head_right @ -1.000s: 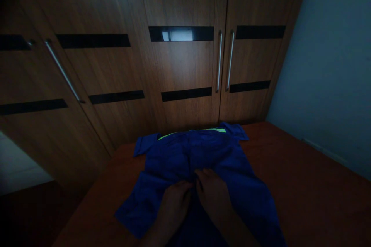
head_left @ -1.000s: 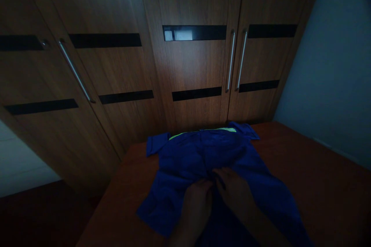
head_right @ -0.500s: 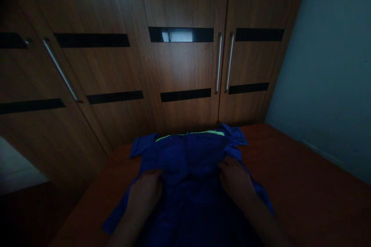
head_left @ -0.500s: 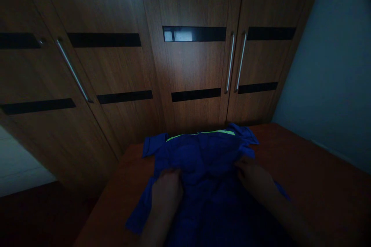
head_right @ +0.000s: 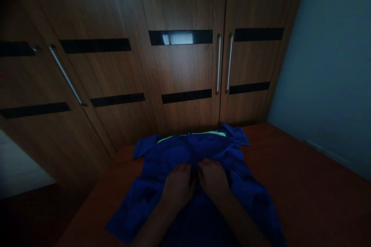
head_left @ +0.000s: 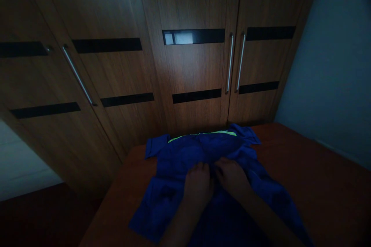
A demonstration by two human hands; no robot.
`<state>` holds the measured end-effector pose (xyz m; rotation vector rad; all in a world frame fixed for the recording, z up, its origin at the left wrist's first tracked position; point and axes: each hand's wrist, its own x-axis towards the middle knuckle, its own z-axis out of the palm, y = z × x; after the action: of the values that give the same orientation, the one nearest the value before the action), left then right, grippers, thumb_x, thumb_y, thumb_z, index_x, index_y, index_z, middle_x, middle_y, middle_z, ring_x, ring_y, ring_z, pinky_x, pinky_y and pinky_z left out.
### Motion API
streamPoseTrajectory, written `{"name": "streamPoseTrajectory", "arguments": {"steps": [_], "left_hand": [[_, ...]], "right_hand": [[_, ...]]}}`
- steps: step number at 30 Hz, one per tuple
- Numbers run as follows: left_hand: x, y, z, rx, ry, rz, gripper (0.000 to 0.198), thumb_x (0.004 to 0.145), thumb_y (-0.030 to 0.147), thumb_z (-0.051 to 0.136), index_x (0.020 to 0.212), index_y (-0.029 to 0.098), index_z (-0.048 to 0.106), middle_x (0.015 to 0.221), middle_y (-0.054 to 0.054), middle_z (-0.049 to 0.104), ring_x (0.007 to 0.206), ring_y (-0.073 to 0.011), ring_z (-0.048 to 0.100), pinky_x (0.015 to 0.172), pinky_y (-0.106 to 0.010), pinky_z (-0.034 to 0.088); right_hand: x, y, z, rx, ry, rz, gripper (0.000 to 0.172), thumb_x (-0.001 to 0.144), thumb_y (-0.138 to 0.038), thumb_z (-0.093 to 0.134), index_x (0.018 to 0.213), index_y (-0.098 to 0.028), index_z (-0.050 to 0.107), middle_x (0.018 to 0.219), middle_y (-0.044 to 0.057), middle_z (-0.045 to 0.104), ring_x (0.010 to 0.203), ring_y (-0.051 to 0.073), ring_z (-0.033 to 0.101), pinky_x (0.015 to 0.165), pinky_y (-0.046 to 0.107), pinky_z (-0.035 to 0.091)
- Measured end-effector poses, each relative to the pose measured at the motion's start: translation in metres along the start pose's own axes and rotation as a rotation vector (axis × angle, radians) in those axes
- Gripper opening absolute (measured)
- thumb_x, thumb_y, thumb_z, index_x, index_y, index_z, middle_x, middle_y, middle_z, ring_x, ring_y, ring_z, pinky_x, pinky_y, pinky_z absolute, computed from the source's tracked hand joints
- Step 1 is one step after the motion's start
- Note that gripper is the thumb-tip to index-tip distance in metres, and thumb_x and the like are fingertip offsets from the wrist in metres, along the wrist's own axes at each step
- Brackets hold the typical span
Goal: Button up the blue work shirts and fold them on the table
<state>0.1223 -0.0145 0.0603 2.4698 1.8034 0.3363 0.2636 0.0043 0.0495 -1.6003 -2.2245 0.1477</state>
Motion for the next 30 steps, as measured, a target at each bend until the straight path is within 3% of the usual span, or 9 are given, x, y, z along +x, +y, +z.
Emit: {"name": "streamPoseTrajectory", "arguments": {"steps": [5, 11, 18, 20, 22, 24, 27, 29, 30], "left_hand": [[0.012, -0.017, 0.015, -0.068, -0.024, -0.002, 0.028, 0.090, 0.014, 0.036, 0.103, 0.022, 0.059, 0.100, -0.005, 0.063, 0.089, -0.0176, 0.062, 0.077, -0.027, 0.046], [0.009, -0.023, 0.017, -0.127, 0.017, 0.056, 0.033, 0.085, 0.007, 0.037, 0.101, 0.022, 0.061, 0.100, -0.005, 0.063, 0.092, -0.0173, 0.061, 0.081, -0.026, 0.046], [0.005, -0.019, 0.009, -0.162, -0.028, 0.030, 0.038, 0.083, 0.007, 0.038, 0.108, 0.024, 0.062, 0.103, -0.004, 0.064, 0.094, -0.0167, 0.061, 0.084, -0.026, 0.046], [0.004, -0.026, 0.001, -0.231, 0.034, 0.011, 0.043, 0.083, 0.006, 0.037, 0.114, 0.025, 0.061, 0.106, -0.004, 0.064, 0.095, -0.0156, 0.061, 0.084, -0.025, 0.046], [0.001, -0.041, -0.012, -0.345, 0.180, 0.009, 0.046, 0.081, 0.005, 0.037, 0.114, 0.024, 0.062, 0.108, -0.004, 0.065, 0.096, -0.0149, 0.061, 0.086, -0.025, 0.046], [-0.002, -0.059, -0.027, -0.466, 0.380, -0.014, 0.042, 0.079, 0.006, 0.037, 0.102, 0.022, 0.067, 0.101, -0.003, 0.067, 0.094, -0.0156, 0.061, 0.087, -0.026, 0.046], [-0.009, -0.086, -0.046, -0.574, 0.615, -0.137, 0.030, 0.078, 0.014, 0.039, 0.077, 0.020, 0.068, 0.080, 0.000, 0.068, 0.081, -0.0167, 0.062, 0.076, -0.025, 0.048], [-0.012, -0.098, -0.052, -0.571, 0.628, -0.244, 0.028, 0.079, 0.018, 0.039, 0.071, 0.020, 0.065, 0.070, 0.001, 0.066, 0.070, -0.0160, 0.062, 0.066, -0.023, 0.047], [-0.012, -0.101, -0.052, -0.541, 0.568, -0.275, 0.028, 0.079, 0.018, 0.038, 0.071, 0.020, 0.065, 0.067, 0.001, 0.065, 0.067, -0.0155, 0.062, 0.063, -0.023, 0.047]], "right_hand": [[0.002, 0.009, 0.007, 0.184, 0.019, -0.007, 0.024, 0.084, -0.017, 0.045, 0.092, -0.021, 0.067, 0.092, 0.004, 0.067, 0.086, 0.016, 0.062, 0.081, 0.026, 0.044], [0.000, 0.006, 0.014, 0.152, 0.052, -0.040, 0.035, 0.088, -0.018, 0.042, 0.116, -0.019, 0.063, 0.108, 0.008, 0.067, 0.098, 0.018, 0.062, 0.090, 0.029, 0.044], [0.007, 0.010, 0.018, 0.119, 0.105, 0.004, 0.031, 0.089, -0.021, 0.041, 0.106, -0.023, 0.067, 0.100, 0.005, 0.069, 0.090, 0.017, 0.065, 0.084, 0.028, 0.047], [0.010, 0.022, 0.015, 0.158, 0.181, 0.050, 0.031, 0.088, -0.023, 0.041, 0.104, -0.021, 0.067, 0.101, 0.006, 0.070, 0.091, 0.018, 0.065, 0.085, 0.029, 0.048], [0.010, 0.039, 0.005, 0.204, 0.294, 0.058, 0.030, 0.088, -0.024, 0.042, 0.104, -0.020, 0.067, 0.102, 0.007, 0.070, 0.093, 0.019, 0.065, 0.087, 0.031, 0.048], [0.007, 0.055, -0.011, 0.217, 0.399, 0.049, 0.030, 0.087, -0.026, 0.042, 0.105, -0.020, 0.067, 0.104, 0.007, 0.069, 0.095, 0.021, 0.064, 0.087, 0.033, 0.048], [-0.002, 0.070, -0.037, 0.176, 0.444, 0.001, 0.033, 0.089, -0.029, 0.041, 0.108, -0.021, 0.066, 0.098, 0.007, 0.068, 0.093, 0.021, 0.063, 0.084, 0.034, 0.048], [-0.009, 0.072, -0.047, 0.146, 0.443, -0.047, 0.034, 0.090, -0.030, 0.039, 0.108, -0.021, 0.066, 0.098, 0.008, 0.067, 0.093, 0.022, 0.063, 0.083, 0.033, 0.048], [-0.012, 0.072, -0.048, 0.131, 0.423, -0.058, 0.034, 0.090, -0.030, 0.039, 0.107, -0.022, 0.066, 0.100, 0.007, 0.067, 0.094, 0.021, 0.062, 0.083, 0.033, 0.048]]}}
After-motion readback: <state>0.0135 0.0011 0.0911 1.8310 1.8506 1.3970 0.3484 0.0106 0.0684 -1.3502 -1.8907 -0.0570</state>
